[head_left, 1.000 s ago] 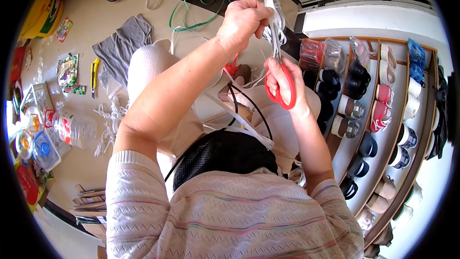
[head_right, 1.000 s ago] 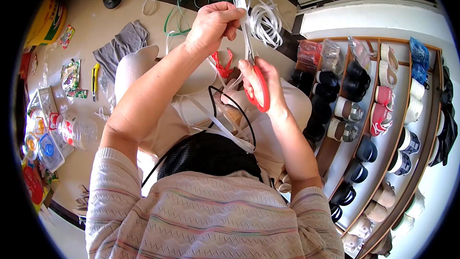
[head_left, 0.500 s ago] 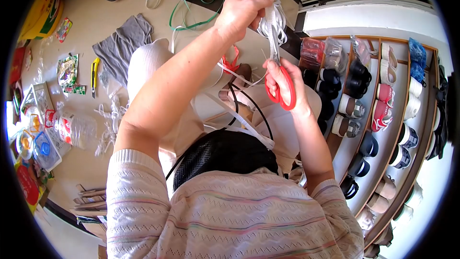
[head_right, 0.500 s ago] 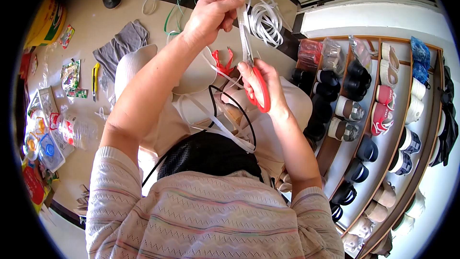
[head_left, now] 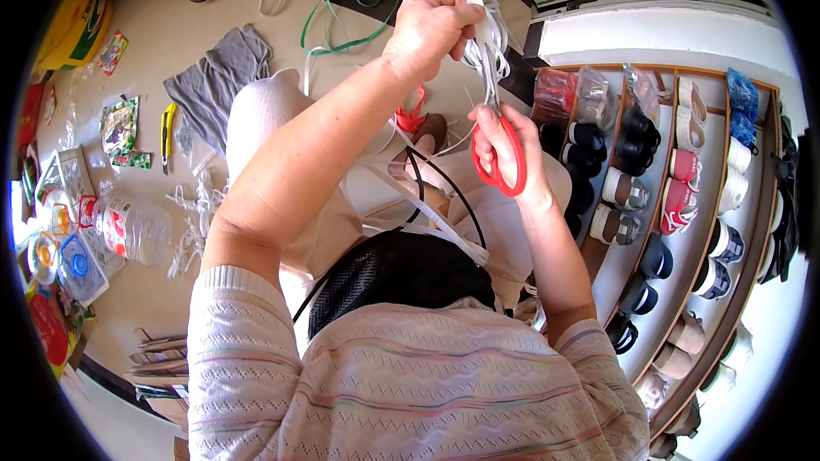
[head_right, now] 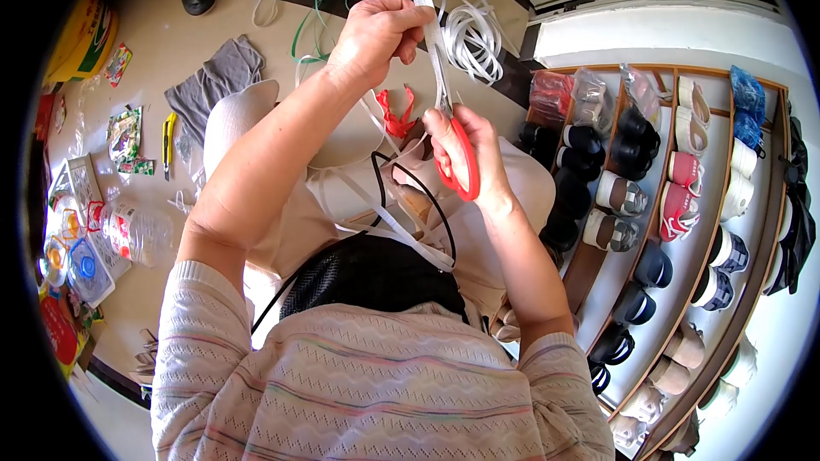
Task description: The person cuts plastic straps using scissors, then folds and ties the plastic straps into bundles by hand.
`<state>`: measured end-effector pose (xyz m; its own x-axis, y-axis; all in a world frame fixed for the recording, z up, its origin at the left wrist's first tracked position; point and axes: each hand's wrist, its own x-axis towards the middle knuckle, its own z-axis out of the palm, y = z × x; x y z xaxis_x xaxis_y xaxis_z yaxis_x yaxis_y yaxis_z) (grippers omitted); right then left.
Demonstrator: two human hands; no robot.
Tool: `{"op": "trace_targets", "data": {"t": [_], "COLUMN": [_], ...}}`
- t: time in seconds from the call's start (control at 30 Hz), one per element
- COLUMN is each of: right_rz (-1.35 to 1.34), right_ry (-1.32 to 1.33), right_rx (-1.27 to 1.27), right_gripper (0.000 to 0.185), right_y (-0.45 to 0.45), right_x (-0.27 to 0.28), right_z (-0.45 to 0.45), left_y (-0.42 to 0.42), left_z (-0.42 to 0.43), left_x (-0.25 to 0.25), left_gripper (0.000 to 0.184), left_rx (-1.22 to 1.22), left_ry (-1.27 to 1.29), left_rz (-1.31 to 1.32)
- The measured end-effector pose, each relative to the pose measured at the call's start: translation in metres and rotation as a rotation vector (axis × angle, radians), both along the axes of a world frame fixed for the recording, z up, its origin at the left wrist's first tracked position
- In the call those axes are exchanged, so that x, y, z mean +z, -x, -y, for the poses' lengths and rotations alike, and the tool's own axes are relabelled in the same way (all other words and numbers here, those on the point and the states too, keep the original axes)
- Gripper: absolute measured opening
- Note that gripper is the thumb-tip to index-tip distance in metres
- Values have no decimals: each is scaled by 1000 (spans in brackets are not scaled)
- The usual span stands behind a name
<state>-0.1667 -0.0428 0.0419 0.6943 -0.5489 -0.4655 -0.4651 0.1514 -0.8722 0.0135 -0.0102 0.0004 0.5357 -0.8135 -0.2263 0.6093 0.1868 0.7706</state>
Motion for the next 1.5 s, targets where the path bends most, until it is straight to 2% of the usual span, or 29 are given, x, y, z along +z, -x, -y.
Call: {"op": "trace_targets", "data": {"t": [1.5], "right_rz": [45], "right_ry": [-51], "right_rx": [12], "right_gripper": [31], "right_y": [-3], "right_x": [-2], "right_z": [0], "left_y": [8], "left_z": [-3], "left_x": [3], "left_gripper": [16], "left_rx": [-42], "left_ry": [-22], "left_rz": [21]}}
